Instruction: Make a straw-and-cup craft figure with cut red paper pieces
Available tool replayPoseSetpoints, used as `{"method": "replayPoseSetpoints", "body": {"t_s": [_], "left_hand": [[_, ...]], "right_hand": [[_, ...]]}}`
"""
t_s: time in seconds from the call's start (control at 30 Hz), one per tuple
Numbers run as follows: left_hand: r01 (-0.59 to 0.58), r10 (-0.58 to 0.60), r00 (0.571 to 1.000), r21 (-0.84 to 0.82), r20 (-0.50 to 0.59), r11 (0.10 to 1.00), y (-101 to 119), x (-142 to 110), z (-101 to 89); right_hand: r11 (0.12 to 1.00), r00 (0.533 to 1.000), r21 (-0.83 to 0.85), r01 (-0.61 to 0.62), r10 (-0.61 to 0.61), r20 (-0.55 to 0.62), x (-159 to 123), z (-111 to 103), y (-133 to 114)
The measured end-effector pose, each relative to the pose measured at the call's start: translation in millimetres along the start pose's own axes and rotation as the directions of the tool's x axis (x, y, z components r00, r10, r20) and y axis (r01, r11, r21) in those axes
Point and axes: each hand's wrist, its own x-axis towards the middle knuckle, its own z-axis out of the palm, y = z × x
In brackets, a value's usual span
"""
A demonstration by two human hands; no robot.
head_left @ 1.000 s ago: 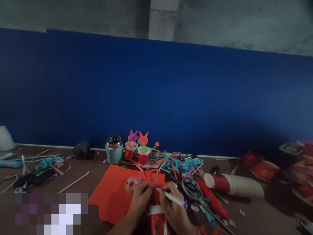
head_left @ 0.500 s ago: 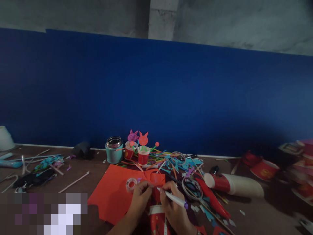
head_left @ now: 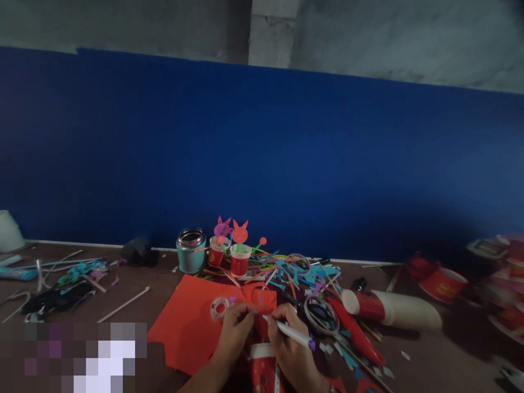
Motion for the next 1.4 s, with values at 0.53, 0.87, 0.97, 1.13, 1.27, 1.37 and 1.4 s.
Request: {"method": "replayPoseSetpoints", "body": {"t_s": [0.53,0.87,0.97,1.13,1.27,1.37,1.4], "left_hand": [[0.007,-0.007,1.000,-0.002,-0.005,1.000,-5.4,-1.5,-2.1],[-0.065,0.069,0.996,-0.061,0.052,0.996,-12.0,-1.3,0.6],[-0.046,0.054,0.994,-0.093,0.094,0.995,-10.7,-1.9,2.2],[-0.060,0.066,0.995,-0.078,0.078,0.995,-11.3,-1.5,3.0],[-0.061,0.068,0.993,-0.075,0.094,0.995,-11.4,-1.7,2.9],[-0.071,0.075,0.993,-0.054,0.087,0.996,-8.9,-2.3,3.2],[-0.074,0.077,0.994,-0.043,0.083,0.996,-7.8,-2.5,3.4]], "right_hand": [[0.995,0.979,0.096,-0.039,0.057,-0.197,-1.5,-6.9,4.4],[0.995,0.987,0.092,-0.027,0.041,-0.154,-0.2,-7.8,1.2],[0.996,0.990,0.081,-0.028,0.039,-0.137,-0.1,-6.8,3.1],[0.999,0.992,0.045,-0.019,0.025,-0.123,-0.5,-5.4,5.0],[1.000,0.992,0.019,-0.005,0.007,-0.130,0.0,-6.0,3.3],[1.000,0.991,0.003,-0.015,0.015,-0.134,0.4,-6.2,2.1],[1.000,0.991,0.003,-0.021,0.021,-0.132,0.5,-6.1,2.1]]}}
